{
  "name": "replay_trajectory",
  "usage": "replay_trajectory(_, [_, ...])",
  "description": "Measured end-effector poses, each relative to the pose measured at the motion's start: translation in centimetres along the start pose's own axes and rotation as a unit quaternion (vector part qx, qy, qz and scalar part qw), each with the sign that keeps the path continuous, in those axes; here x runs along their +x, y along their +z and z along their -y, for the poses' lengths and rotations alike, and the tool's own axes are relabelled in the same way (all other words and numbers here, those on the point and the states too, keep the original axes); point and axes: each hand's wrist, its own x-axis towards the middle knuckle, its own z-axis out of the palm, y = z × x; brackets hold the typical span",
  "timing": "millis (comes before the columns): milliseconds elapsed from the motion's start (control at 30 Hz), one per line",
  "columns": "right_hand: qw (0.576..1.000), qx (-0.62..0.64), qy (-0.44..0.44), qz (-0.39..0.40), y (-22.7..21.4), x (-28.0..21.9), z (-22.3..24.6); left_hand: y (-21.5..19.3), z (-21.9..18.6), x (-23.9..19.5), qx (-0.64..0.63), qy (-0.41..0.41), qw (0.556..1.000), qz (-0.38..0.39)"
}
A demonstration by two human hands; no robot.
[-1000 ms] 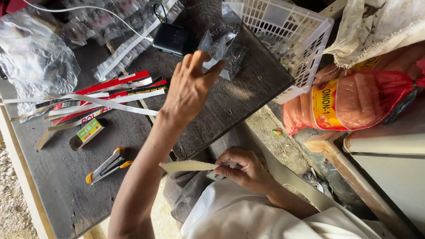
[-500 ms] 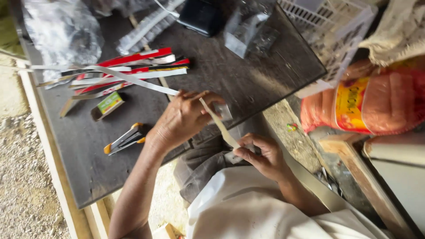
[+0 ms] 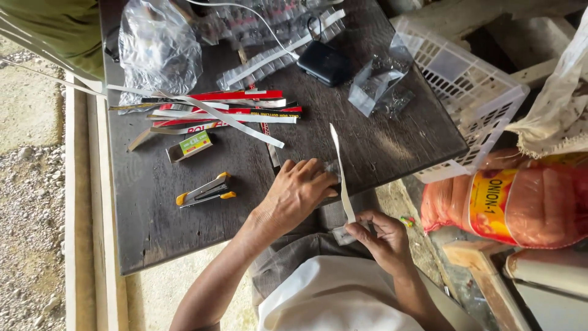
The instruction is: The person assembles small components by inserting narrow white strips into small plastic sleeves and organizing them with other small parts on a table.
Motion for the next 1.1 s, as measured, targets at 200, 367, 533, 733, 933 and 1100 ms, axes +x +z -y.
replay_trajectory(200, [1.0,0.005,0.003,0.006,-0.3,0.2,0.4,-0.9,-2.1,-2.0,-0.026,-0.04,0.999,0.027])
replay_trajectory(367, [0.998,0.053,-0.042,0.005,-0.1,0.8,0.8,-1.4,-2.7,-3.6,-0.108,-0.039,0.993,-0.02])
replay_trajectory(533, [0.993,0.044,-0.107,0.021,0.1,1.9,2.5,-3.9,-3.6,-3.7,-0.165,0.002,0.986,-0.017])
replay_trajectory(733, [0.978,-0.036,-0.16,0.132,-1.2,2.2,3.1,-5.2,-3.5,-4.3,-0.275,0.036,0.96,0.042])
replay_trajectory(933, [0.978,0.101,-0.084,0.159,-1.3,2.1,1.5,-6.0,-2.8,-4.2,-0.364,0.009,0.921,0.135])
replay_trajectory(1100, [0.975,0.085,-0.104,0.176,-0.5,2.2,2.1,-6.1,-2.6,-4.1,-0.458,0.005,0.885,0.082])
